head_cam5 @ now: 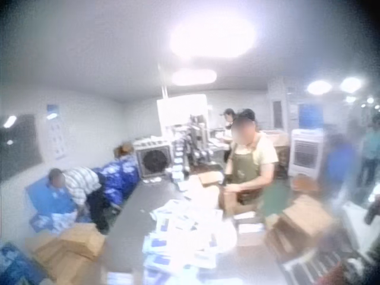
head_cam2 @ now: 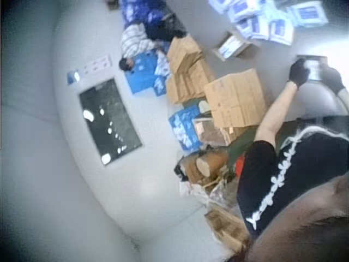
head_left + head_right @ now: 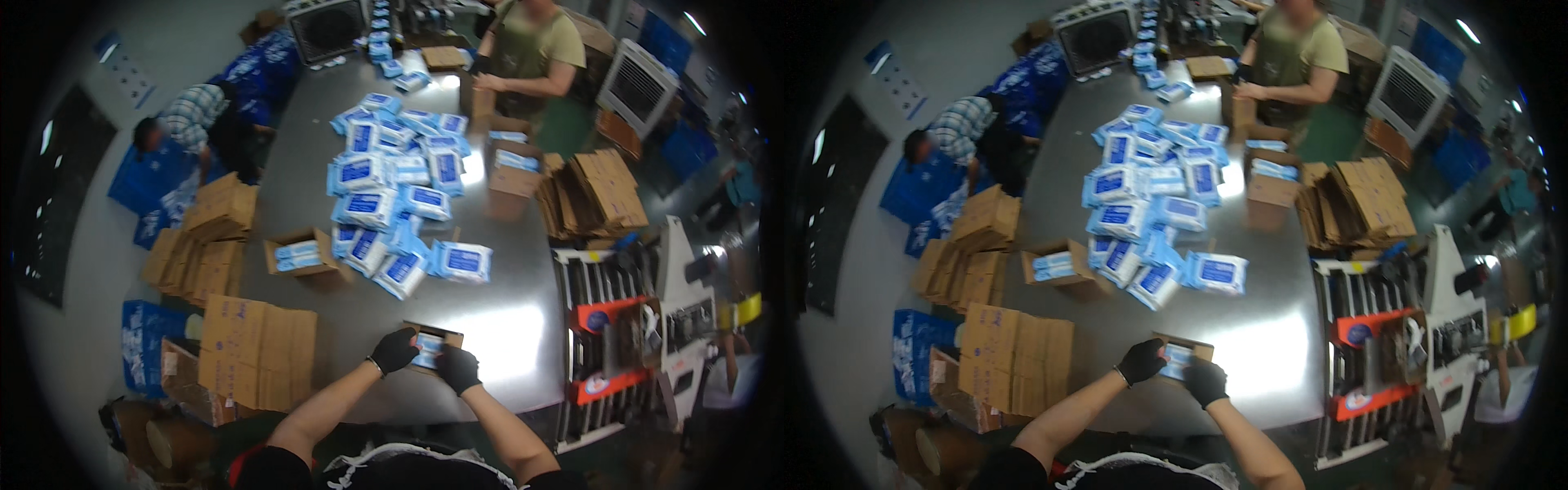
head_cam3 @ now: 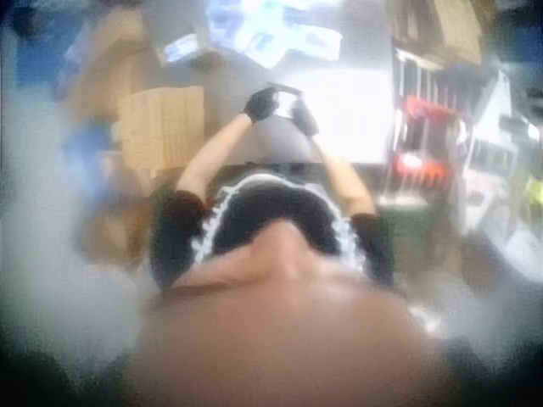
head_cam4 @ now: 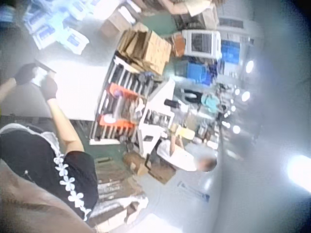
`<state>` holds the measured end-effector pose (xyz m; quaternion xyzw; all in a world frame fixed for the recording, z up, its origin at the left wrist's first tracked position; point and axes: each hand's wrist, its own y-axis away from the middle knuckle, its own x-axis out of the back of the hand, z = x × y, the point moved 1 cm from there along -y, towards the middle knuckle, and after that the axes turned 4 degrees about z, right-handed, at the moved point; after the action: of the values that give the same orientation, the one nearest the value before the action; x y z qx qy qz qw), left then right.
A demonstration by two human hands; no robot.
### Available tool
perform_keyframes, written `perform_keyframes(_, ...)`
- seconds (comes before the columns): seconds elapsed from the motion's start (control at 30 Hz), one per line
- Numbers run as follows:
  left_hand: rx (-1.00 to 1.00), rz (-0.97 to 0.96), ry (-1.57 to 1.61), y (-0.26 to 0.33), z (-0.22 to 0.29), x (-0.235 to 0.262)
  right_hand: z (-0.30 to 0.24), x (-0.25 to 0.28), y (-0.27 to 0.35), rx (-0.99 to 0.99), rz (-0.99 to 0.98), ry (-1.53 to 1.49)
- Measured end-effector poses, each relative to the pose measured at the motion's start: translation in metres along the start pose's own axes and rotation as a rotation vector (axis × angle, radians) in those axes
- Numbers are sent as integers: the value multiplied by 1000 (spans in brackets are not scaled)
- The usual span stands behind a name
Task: The person folds small cardboard boxes, places packs of wet wipes into the boxes by hand, and sets the filled boxes on a metal table or a conveyor belt.
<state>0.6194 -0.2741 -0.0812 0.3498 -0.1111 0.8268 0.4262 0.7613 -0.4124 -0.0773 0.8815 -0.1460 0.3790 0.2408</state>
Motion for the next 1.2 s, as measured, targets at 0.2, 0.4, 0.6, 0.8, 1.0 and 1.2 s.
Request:
perform_keyframes(0.2,-232,-162,158,-6,-7,11,17,34,-2,172,-189,-73)
perform_keyframes(0.4,-69,-37,553,-19,-63,-59,-80,48,-42,420,134,214)
perform_keyframes(0.6,-90,-62,2,-55,-59,-6,34,16,4,221,559,280)
perform_keyframes(0.8,244,691,-1108,-56,-233,178,168,112,61,248,444,409)
perform_keyframes(1.0,180,338,-674,-73,-242,209,270,183,66,302,517,376)
perform_keyframes(1.2,24,359,-922,-2,-191,184,222,161,82,306,467,337)
